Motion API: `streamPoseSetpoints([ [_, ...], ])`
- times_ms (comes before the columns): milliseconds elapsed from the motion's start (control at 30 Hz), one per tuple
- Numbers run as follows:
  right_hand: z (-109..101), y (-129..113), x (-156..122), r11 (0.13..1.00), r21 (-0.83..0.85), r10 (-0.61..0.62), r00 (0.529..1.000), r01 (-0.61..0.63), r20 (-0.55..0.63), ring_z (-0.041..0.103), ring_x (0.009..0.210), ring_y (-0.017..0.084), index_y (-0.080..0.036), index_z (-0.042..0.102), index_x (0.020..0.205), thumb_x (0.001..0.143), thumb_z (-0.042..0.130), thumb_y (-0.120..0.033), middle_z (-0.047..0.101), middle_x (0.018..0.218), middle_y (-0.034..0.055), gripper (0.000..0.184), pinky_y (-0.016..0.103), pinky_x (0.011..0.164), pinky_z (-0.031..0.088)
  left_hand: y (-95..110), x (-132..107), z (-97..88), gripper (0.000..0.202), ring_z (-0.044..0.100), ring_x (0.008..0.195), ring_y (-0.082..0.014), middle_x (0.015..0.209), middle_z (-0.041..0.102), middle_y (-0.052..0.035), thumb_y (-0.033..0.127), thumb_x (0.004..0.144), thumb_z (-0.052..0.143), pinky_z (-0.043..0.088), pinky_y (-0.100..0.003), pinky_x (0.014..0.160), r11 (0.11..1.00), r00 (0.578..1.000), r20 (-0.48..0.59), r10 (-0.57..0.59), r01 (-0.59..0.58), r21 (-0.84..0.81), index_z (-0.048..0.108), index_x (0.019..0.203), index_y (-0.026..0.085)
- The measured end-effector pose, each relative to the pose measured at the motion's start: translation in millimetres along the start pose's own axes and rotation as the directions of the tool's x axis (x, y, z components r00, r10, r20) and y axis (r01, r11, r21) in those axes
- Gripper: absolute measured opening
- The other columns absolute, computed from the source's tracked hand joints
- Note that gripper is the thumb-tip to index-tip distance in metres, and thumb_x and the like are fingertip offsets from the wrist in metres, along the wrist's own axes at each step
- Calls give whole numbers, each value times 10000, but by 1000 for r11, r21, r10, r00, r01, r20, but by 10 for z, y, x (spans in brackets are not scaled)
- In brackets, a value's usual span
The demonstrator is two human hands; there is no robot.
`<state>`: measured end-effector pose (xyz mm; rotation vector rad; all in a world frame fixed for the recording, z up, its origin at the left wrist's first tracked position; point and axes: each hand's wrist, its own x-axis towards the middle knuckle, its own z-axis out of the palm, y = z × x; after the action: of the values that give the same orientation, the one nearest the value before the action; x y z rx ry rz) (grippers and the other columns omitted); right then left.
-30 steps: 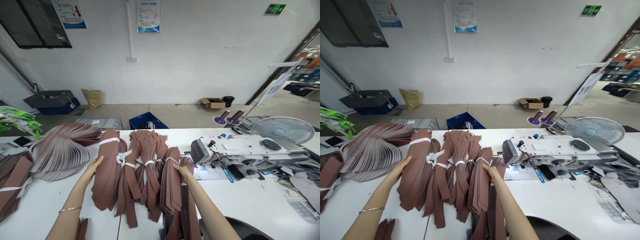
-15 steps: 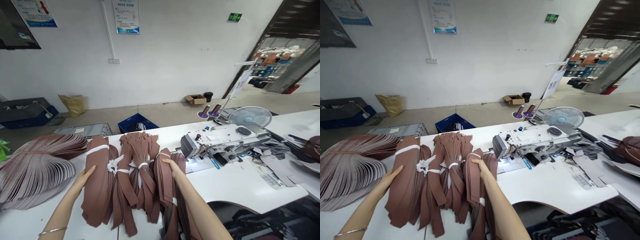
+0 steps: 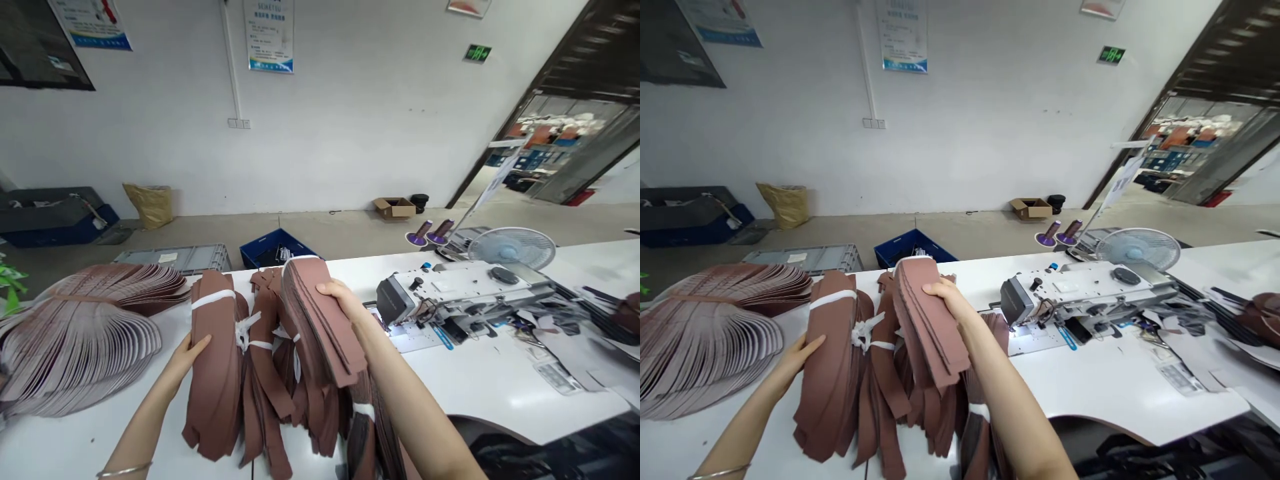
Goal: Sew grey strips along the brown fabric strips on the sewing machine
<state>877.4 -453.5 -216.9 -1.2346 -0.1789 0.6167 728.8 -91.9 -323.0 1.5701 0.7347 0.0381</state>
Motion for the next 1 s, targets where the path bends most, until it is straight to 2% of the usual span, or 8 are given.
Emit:
streamPoseSetpoints([
  [133, 416, 335, 323, 999, 23, 46, 998, -47, 35, 668, 838, 226, -179, 617, 1069, 554, 755, -417, 707, 981, 52, 584, 331, 767, 542, -44, 34, -8, 499, 557, 1242, -268, 1359, 581, -133, 384, 828, 658, 431, -386, 1075, 999, 1000, -8, 9, -9, -37, 552, 1263, 163],
  [267, 708, 1197, 336, 946, -137, 296, 955, -295, -8, 670, 776, 248, -143, 613, 869, 613, 657, -400, 694, 852, 99, 366, 386, 735, 553, -48, 32, 20, 461, 568, 1229, -271, 1343, 595, -133, 372, 830, 661, 445, -394, 1062, 999, 1000, -20, 3, -4, -42, 579, 1231, 161],
  [400, 805, 1936, 152, 801, -375, 434, 884, -467, -175, 664, 863, 336, -164, 555, 774, 556, 661, -217, 675, 801, 115, 248, 456, 748, 533, -12, 13, 53, 446, 572, 1227, -259, 1332, 605, -130, 336, 832, 659, 441, -376, 1066, 998, 999, -38, -11, 9, -59, 583, 1237, 165],
  [533, 713, 2105, -92, 740, -544, 325, 918, -396, -227, 631, 993, 367, -176, 586, 771, 550, 656, -121, 687, 841, 106, 239, 473, 920, 440, 5, 15, 66, 471, 559, 1240, -272, 1333, 603, -130, 353, 819, 672, 410, -410, 1095, 998, 999, -43, -22, 20, -52, 583, 1240, 163],
  [633, 428, 1959, -335, 770, -575, 188, 959, -278, -212, 657, 921, 288, -204, 640, 815, 643, 630, -124, 696, 812, 51, 190, 373, 909, 440, -31, 46, 59, 497, 562, 1234, -288, 1318, 616, -116, 380, 774, 697, 412, -431, 1096, 999, 997, -66, -36, 34, -27, 602, 1216, 174],
  [733, -106, 1768, -641, 795, -565, 29, 945, -220, -327, 644, 935, 247, -237, 655, 901, 761, 581, -183, 698, 925, 42, 167, 324, 918, 434, -54, 85, 49, 560, 559, 1234, -308, 1289, 637, -94, 438, 720, 711, 406, -453, 1100, 999, 992, -119, -37, 39, 12, 609, 1217, 201],
  [867, -1010, 1634, -1038, 819, -489, -80, 782, -302, -618, 543, 1160, 299, -229, 606, 921, 788, 587, -252, 644, 1083, 108, 136, 349, 1005, 382, 57, 44, 65, 643, 523, 1267, -333, 1315, 619, -78, 478, 693, 688, 392, -476, 1108, 998, 994, -108, -34, 39, 40, 579, 1273, 223],
  [1000, -1696, 1702, -1289, 879, -280, 61, 675, -385, -735, 498, 1231, 316, -203, 573, 902, 760, 674, -314, 631, 1103, 158, 206, 357, 966, 422, 235, -75, 106, 758, 409, 1368, -321, 1476, 471, -76, 444, 714, 650, 299, -511, 1153, 993, 977, -199, -71, 88, 78, 448, 1416, 243],
])
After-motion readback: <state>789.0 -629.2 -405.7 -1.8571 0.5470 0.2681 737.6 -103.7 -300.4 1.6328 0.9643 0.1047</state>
